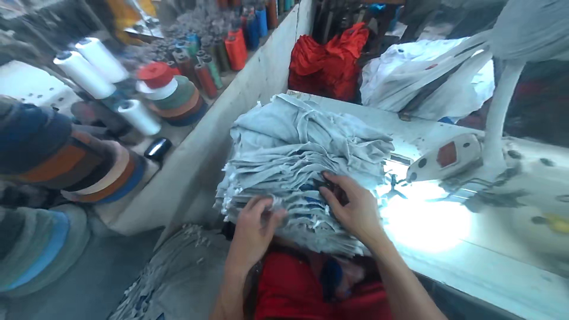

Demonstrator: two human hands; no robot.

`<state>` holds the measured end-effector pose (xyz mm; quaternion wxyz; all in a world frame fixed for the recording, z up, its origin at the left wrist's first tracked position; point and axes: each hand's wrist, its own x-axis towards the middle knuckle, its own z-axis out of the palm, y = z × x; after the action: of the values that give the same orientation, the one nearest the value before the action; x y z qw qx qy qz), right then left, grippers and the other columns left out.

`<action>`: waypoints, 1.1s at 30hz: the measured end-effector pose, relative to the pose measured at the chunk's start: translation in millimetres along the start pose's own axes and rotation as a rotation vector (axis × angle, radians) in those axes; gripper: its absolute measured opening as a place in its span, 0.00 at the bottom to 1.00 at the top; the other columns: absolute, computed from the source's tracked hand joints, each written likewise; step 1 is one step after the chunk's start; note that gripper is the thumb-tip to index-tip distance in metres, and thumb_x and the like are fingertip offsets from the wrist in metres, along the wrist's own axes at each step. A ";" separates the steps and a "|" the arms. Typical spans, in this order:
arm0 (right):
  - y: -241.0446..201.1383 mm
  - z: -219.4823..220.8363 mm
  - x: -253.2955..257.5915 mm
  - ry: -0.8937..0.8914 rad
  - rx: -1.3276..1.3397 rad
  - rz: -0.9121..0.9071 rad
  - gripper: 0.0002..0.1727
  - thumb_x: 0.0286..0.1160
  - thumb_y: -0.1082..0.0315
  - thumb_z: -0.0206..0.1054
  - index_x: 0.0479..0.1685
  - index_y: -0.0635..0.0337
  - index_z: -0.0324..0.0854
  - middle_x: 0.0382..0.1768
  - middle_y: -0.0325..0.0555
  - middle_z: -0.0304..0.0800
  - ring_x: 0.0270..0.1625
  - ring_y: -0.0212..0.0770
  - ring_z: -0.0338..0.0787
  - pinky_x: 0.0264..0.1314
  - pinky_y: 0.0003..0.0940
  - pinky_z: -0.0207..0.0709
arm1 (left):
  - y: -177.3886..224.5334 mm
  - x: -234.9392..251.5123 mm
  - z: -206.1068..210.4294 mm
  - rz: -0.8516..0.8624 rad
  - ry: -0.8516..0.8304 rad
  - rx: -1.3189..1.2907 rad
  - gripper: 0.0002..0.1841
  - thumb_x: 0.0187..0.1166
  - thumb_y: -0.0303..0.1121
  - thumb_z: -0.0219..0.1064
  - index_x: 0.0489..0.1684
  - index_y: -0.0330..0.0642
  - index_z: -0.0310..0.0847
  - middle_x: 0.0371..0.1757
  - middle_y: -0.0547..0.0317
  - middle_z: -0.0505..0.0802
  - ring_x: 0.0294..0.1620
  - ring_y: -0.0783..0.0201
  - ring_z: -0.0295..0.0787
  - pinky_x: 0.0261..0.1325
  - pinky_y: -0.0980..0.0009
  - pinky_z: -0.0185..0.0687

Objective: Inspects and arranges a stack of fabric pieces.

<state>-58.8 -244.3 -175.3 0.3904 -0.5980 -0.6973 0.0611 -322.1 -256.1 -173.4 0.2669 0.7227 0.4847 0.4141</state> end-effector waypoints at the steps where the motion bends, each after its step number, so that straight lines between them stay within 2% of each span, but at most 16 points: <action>1: -2.5 -5.6 -6.8 0.002 0.060 0.008 0.23 0.83 0.48 0.65 0.67 0.50 0.89 0.46 0.41 0.94 0.34 0.34 0.89 0.35 0.38 0.85 | 2.5 -1.8 0.3 0.020 -0.012 0.052 0.17 0.77 0.44 0.75 0.50 0.37 0.90 0.53 0.53 0.92 0.42 0.71 0.92 0.48 0.74 0.93; 4: -20.1 -18.2 -26.8 0.005 0.123 -0.028 0.22 0.82 0.50 0.67 0.66 0.52 0.89 0.43 0.40 0.93 0.34 0.30 0.87 0.34 0.31 0.84 | 9.3 -5.7 3.3 0.085 0.001 0.234 0.14 0.78 0.41 0.73 0.45 0.38 0.91 0.49 0.52 0.92 0.42 0.69 0.92 0.49 0.75 0.91; 6: -32.0 -21.1 -38.4 -0.018 0.094 -0.092 0.21 0.82 0.50 0.67 0.65 0.50 0.90 0.41 0.40 0.94 0.33 0.31 0.89 0.32 0.32 0.85 | 14.1 -10.8 3.0 0.095 0.024 0.320 0.11 0.81 0.38 0.69 0.41 0.39 0.91 0.47 0.54 0.93 0.42 0.67 0.92 0.49 0.73 0.90; 8: -39.0 -18.6 -46.6 -0.039 0.046 -0.148 0.20 0.82 0.48 0.67 0.64 0.46 0.91 0.37 0.38 0.92 0.29 0.32 0.87 0.28 0.33 0.82 | 17.6 -17.4 0.8 0.063 0.035 0.366 0.11 0.82 0.37 0.66 0.41 0.39 0.90 0.45 0.53 0.93 0.41 0.66 0.92 0.48 0.72 0.90; 10: -44.5 -13.2 -50.2 -0.061 -0.003 -0.187 0.20 0.82 0.48 0.66 0.63 0.44 0.91 0.35 0.38 0.91 0.27 0.34 0.87 0.25 0.33 0.80 | 20.5 -24.7 -3.1 0.019 0.030 0.343 0.12 0.83 0.38 0.65 0.41 0.39 0.90 0.46 0.55 0.92 0.42 0.69 0.91 0.48 0.74 0.89; 14: -60.3 4.5 -47.9 -0.106 -0.136 -0.257 0.19 0.84 0.50 0.62 0.63 0.42 0.91 0.35 0.39 0.92 0.26 0.40 0.88 0.22 0.39 0.79 | 24.2 -35.2 -2.2 -0.033 0.034 0.207 0.12 0.83 0.38 0.64 0.40 0.39 0.89 0.43 0.60 0.92 0.40 0.78 0.88 0.46 0.83 0.86; 17: -79.7 2.2 -40.0 -0.228 -0.157 -0.224 0.18 0.86 0.55 0.60 0.65 0.42 0.91 0.42 0.44 0.96 0.32 0.49 0.94 0.29 0.48 0.84 | 26.2 -37.2 3.6 -0.045 0.057 0.174 0.11 0.81 0.36 0.65 0.39 0.39 0.90 0.42 0.59 0.92 0.39 0.77 0.88 0.45 0.82 0.87; 18: -79.8 3.7 -40.1 -0.216 -0.133 -0.228 0.17 0.85 0.56 0.61 0.64 0.42 0.91 0.40 0.44 0.96 0.30 0.49 0.93 0.27 0.49 0.84 | 26.3 -37.1 3.8 -0.046 0.059 0.179 0.11 0.81 0.37 0.66 0.40 0.39 0.90 0.43 0.59 0.92 0.39 0.77 0.89 0.45 0.82 0.87; 20: -68.6 12.0 -46.8 -0.136 -0.080 -0.252 0.16 0.85 0.54 0.61 0.62 0.40 0.91 0.35 0.39 0.93 0.26 0.42 0.89 0.23 0.42 0.80 | 25.5 -33.0 0.4 -0.039 0.088 0.221 0.11 0.81 0.37 0.66 0.39 0.39 0.90 0.43 0.59 0.92 0.40 0.77 0.89 0.46 0.81 0.88; 23: -55.9 9.5 -59.2 -0.119 -0.001 -0.216 0.19 0.84 0.49 0.63 0.64 0.42 0.90 0.35 0.36 0.91 0.28 0.35 0.88 0.24 0.36 0.81 | 22.0 -15.8 -5.8 0.013 0.163 0.330 0.12 0.81 0.37 0.67 0.41 0.37 0.90 0.42 0.54 0.93 0.39 0.72 0.90 0.45 0.77 0.88; 24: -53.8 7.1 -63.1 -0.120 0.018 -0.200 0.19 0.83 0.49 0.64 0.64 0.42 0.90 0.35 0.36 0.90 0.28 0.34 0.87 0.24 0.35 0.81 | 20.3 -8.2 -5.8 0.023 0.152 0.359 0.12 0.82 0.37 0.67 0.43 0.37 0.90 0.43 0.53 0.93 0.39 0.70 0.91 0.44 0.76 0.89; 26: -51.4 2.6 -69.0 -0.119 0.046 -0.181 0.19 0.82 0.49 0.66 0.64 0.42 0.90 0.35 0.35 0.90 0.27 0.32 0.87 0.24 0.33 0.81 | 17.1 5.2 -3.2 0.016 0.059 0.402 0.13 0.82 0.38 0.67 0.50 0.39 0.91 0.47 0.51 0.94 0.44 0.64 0.93 0.50 0.69 0.91; 28: -48.9 -2.6 -73.6 -0.115 0.064 -0.178 0.19 0.82 0.48 0.66 0.64 0.42 0.90 0.36 0.35 0.91 0.29 0.32 0.88 0.26 0.32 0.82 | 12.7 11.0 1.6 0.016 0.005 0.443 0.10 0.82 0.36 0.67 0.47 0.40 0.92 0.47 0.51 0.93 0.43 0.59 0.93 0.50 0.63 0.91; 30: -43.9 -8.5 -76.4 -0.090 0.077 -0.174 0.19 0.82 0.48 0.67 0.63 0.43 0.90 0.36 0.34 0.91 0.29 0.31 0.88 0.27 0.30 0.82 | 15.6 8.2 -3.4 0.016 0.043 0.470 0.11 0.82 0.36 0.67 0.43 0.38 0.90 0.46 0.48 0.94 0.42 0.57 0.93 0.48 0.60 0.91; 32: -40.2 -14.0 -75.2 -0.071 0.097 -0.158 0.19 0.82 0.48 0.67 0.63 0.43 0.90 0.36 0.34 0.91 0.29 0.30 0.87 0.27 0.30 0.82 | 19.3 1.8 -14.7 0.021 0.119 0.473 0.14 0.82 0.38 0.66 0.43 0.35 0.90 0.43 0.47 0.93 0.38 0.60 0.92 0.43 0.64 0.90; 33: -40.9 -15.1 -72.2 -0.068 0.099 -0.153 0.19 0.82 0.48 0.67 0.63 0.43 0.90 0.37 0.34 0.91 0.29 0.31 0.88 0.27 0.31 0.82 | 19.0 -1.1 -19.1 0.024 0.145 0.464 0.14 0.83 0.39 0.65 0.42 0.34 0.89 0.41 0.50 0.93 0.35 0.65 0.90 0.41 0.70 0.89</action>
<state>-83.1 -325.1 -176.4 0.3991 -0.5206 -0.7499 0.0859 -329.6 -264.8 -148.9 0.0533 0.7387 0.5762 0.3455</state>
